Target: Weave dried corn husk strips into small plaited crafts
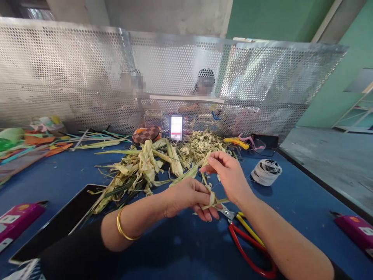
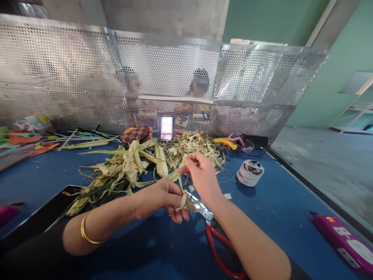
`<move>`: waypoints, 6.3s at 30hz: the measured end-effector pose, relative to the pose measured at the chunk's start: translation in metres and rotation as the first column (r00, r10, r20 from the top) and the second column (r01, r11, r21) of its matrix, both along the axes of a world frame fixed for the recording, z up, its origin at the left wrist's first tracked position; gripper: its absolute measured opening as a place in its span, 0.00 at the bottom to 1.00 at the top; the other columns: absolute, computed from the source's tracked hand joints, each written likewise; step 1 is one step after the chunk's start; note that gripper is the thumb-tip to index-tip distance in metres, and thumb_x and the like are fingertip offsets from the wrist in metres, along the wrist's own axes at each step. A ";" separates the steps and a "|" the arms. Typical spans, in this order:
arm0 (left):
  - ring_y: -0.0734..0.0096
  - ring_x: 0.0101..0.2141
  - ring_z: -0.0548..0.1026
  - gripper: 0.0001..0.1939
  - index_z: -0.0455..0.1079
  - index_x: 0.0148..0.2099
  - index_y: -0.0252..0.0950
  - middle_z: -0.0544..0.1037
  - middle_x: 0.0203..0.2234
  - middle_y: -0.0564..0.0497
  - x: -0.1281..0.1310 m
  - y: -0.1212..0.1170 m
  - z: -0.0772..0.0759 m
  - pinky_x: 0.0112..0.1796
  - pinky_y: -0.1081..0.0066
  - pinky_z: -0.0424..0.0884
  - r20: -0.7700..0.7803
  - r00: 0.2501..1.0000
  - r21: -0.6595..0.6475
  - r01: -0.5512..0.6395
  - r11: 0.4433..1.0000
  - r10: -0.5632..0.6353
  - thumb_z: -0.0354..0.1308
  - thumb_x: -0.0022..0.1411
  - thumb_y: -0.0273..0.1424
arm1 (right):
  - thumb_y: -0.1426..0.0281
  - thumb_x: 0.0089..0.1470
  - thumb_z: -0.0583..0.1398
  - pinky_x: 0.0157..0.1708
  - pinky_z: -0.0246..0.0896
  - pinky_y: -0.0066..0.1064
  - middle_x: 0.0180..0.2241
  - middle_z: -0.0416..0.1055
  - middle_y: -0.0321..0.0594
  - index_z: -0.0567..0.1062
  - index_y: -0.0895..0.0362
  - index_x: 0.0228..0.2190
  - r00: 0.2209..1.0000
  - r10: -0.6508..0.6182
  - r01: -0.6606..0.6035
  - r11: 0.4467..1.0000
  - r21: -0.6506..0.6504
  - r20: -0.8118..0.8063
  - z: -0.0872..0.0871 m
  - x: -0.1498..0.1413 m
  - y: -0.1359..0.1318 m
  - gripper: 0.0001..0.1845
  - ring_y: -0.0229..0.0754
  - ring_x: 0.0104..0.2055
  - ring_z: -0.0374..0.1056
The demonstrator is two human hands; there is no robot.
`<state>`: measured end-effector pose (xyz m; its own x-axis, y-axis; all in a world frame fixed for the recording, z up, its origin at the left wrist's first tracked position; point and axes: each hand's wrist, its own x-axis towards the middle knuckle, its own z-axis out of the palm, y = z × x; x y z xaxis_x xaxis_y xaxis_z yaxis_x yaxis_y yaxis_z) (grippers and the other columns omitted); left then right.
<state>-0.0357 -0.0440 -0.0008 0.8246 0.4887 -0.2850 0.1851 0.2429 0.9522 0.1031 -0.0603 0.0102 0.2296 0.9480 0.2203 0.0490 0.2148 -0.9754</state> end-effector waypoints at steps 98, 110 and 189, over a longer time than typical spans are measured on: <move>0.77 0.24 0.74 0.04 0.72 0.29 0.28 0.79 0.29 0.42 -0.008 0.030 0.011 0.16 0.82 0.59 0.156 0.786 -0.231 -0.560 0.796 0.598 0.59 0.56 0.24 | 0.66 0.60 0.49 0.31 0.55 0.37 0.22 0.67 0.40 0.72 0.60 0.31 0.270 -0.253 -0.713 0.596 0.369 0.929 -0.012 -0.015 -0.022 0.15 0.41 0.25 0.60; 0.81 0.18 0.65 0.11 0.74 0.29 0.29 0.78 0.25 0.46 -0.010 0.022 0.015 0.13 0.79 0.49 0.102 0.908 -0.067 -0.402 0.913 0.407 0.61 0.54 0.35 | 0.57 0.42 0.64 0.24 0.51 0.28 0.19 0.61 0.32 0.70 0.57 0.19 0.995 0.084 -0.089 0.992 -0.086 -0.055 -0.013 0.008 0.010 0.16 0.34 0.23 0.55; 0.73 0.31 0.76 0.07 0.77 0.35 0.30 0.79 0.37 0.40 -0.012 0.031 0.016 0.17 0.82 0.56 0.157 0.854 -0.197 -0.466 0.863 0.496 0.61 0.53 0.26 | 0.61 0.56 0.55 0.23 0.50 0.29 0.18 0.69 0.35 0.74 0.54 0.22 0.476 -0.191 -0.032 0.972 0.234 0.858 0.019 0.008 -0.025 0.16 0.37 0.21 0.60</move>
